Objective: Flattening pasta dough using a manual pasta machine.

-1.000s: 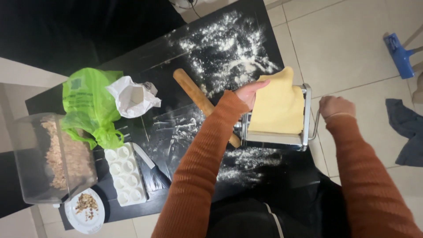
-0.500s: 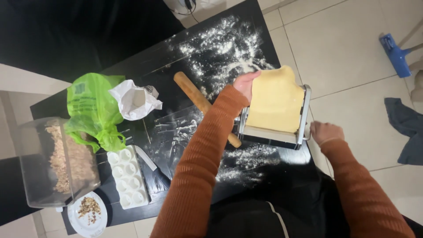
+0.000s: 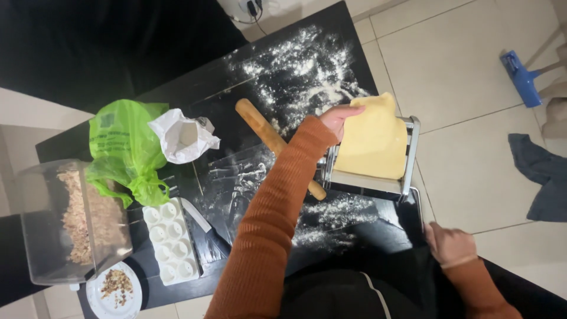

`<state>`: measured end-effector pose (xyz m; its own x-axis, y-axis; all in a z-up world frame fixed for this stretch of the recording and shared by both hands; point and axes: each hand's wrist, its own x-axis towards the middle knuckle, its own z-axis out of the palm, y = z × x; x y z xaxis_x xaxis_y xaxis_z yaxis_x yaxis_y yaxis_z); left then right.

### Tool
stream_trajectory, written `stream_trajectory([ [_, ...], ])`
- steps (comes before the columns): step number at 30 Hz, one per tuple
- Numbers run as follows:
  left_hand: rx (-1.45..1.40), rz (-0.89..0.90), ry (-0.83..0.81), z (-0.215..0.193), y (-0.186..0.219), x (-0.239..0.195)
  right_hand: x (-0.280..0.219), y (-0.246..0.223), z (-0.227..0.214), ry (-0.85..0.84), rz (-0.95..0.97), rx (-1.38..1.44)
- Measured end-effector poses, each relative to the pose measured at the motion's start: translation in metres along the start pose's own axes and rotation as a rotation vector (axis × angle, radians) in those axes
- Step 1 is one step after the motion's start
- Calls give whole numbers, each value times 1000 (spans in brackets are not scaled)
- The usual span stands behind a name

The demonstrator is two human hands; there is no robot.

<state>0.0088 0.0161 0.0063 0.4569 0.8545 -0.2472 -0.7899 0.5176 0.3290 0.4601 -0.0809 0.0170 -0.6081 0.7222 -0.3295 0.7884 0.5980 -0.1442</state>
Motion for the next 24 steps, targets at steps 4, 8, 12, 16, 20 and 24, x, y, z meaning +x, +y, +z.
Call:
stream_trajectory([
  [4, 322, 33, 214, 25, 10, 6, -21, -6, -50, 286, -71, 77],
  [8, 1333, 81, 459, 53, 22, -12, -22, -11, -87, 331, -10, 65],
  [12, 1377, 280, 292, 21, 18, -1, -15, 1, -91, 373, 52, 34],
  [16, 1256, 109, 403, 35, 23, 6, -4, 11, -103, 361, 112, 3],
  [20, 1410, 27, 515, 40, 13, -2, 18, 29, -107, 433, 143, -69],
  [24, 1306, 330, 588, 27, -6, -8, 48, 32, -126, 377, 173, -125],
])
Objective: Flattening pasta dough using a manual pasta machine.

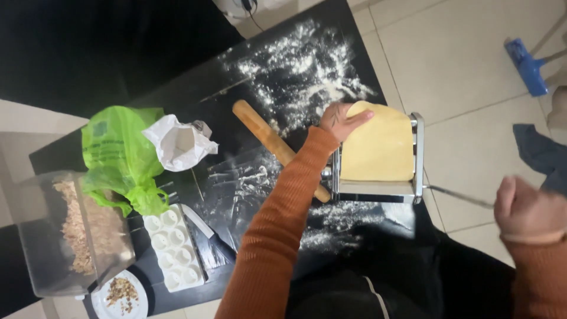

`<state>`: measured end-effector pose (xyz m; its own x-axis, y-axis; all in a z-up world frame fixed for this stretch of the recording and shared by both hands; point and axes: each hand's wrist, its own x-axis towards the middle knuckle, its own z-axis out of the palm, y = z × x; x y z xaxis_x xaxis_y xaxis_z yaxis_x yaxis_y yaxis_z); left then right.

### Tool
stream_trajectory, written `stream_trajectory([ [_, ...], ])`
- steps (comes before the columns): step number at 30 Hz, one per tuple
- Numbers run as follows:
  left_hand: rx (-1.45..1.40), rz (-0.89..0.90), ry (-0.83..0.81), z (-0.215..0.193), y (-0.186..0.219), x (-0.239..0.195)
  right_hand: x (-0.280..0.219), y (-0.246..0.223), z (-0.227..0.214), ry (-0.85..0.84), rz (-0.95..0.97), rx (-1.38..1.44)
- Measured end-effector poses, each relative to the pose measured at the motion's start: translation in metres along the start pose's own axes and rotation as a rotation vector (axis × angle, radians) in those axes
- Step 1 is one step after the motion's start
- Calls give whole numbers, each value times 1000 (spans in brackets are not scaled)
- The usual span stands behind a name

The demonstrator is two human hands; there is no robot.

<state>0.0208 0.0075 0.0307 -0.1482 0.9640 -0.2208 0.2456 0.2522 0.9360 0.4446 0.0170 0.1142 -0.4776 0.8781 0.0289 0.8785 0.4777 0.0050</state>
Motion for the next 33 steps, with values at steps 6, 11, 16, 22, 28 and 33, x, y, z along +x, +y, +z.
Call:
stream_trajectory([
  [6, 45, 68, 7, -2, -2, -6, 93, -11, 18, 42, -88, -11],
  [11, 47, 58, 66, 2, 1, -14, 148, -31, 103, -113, -44, -44],
  [16, 252, 107, 143, 0, -6, -14, 109, -55, 153, -493, 41, -13],
  [22, 149, 110, 176, -1, -2, -17, 35, -45, 170, -588, -20, 24],
  [28, 320, 70, 169, 1, -1, -19, -57, -17, 158, -606, -72, 63],
  [33, 260, 101, 167, 0, 1, -20, -80, -5, 65, -615, -48, 73],
])
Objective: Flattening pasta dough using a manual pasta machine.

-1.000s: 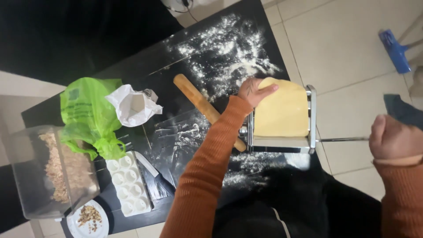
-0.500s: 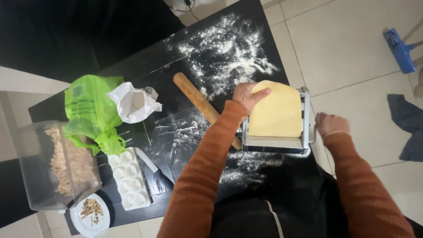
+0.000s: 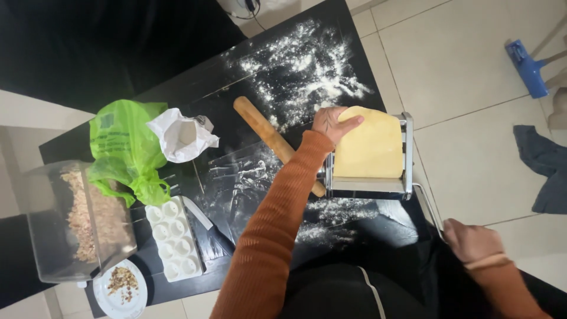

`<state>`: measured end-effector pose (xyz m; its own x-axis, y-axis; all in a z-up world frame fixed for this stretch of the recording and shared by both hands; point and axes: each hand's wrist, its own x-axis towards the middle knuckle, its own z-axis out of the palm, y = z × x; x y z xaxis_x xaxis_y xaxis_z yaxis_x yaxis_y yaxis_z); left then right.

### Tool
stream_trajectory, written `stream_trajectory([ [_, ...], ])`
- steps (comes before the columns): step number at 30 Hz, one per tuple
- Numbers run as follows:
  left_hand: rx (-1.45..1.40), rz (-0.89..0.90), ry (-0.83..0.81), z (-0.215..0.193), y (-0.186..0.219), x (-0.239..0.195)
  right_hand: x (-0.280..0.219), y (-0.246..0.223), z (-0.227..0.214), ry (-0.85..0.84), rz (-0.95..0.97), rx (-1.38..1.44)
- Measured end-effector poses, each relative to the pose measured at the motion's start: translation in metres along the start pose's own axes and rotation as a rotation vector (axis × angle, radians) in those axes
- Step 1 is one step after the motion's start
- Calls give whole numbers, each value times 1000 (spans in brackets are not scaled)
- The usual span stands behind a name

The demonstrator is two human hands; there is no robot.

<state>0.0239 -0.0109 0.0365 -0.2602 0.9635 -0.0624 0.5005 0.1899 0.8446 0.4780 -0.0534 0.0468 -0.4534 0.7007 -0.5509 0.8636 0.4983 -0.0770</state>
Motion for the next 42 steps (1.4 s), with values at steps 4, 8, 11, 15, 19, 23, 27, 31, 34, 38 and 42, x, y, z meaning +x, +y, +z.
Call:
stream_trajectory([
  [4, -59, -26, -40, 1, 1, -4, -21, -7, -63, 199, -12, 66],
  [8, -59, 13, -1, 2, -9, -8, -4, -11, -98, 333, -10, 101],
  [11, -64, 38, -43, -4, -11, -8, 18, 0, -101, 470, 27, 27],
  [15, -73, 162, 14, -7, -5, -14, 53, 8, -107, 602, 55, -144],
  [19, -104, 53, -24, -4, -7, -16, 112, 9, -123, 576, 67, -163],
  [23, -34, 0, 19, 5, -1, -25, 160, -16, -145, 616, 8, -158],
  [27, -313, 75, 358, 16, -9, -36, 205, -36, -142, 525, -27, -79],
  [31, -70, 47, 492, 49, -44, -34, 247, -28, -81, 296, 38, -62],
  [34, 45, -123, 488, 50, -46, -34, 233, -36, -50, 187, 63, -63],
  [38, 73, -202, 432, 37, -32, -31, 193, -32, -21, 92, 77, -79],
  [42, -180, -462, 404, 33, -27, -26, 156, -30, 2, 27, -9, -50],
])
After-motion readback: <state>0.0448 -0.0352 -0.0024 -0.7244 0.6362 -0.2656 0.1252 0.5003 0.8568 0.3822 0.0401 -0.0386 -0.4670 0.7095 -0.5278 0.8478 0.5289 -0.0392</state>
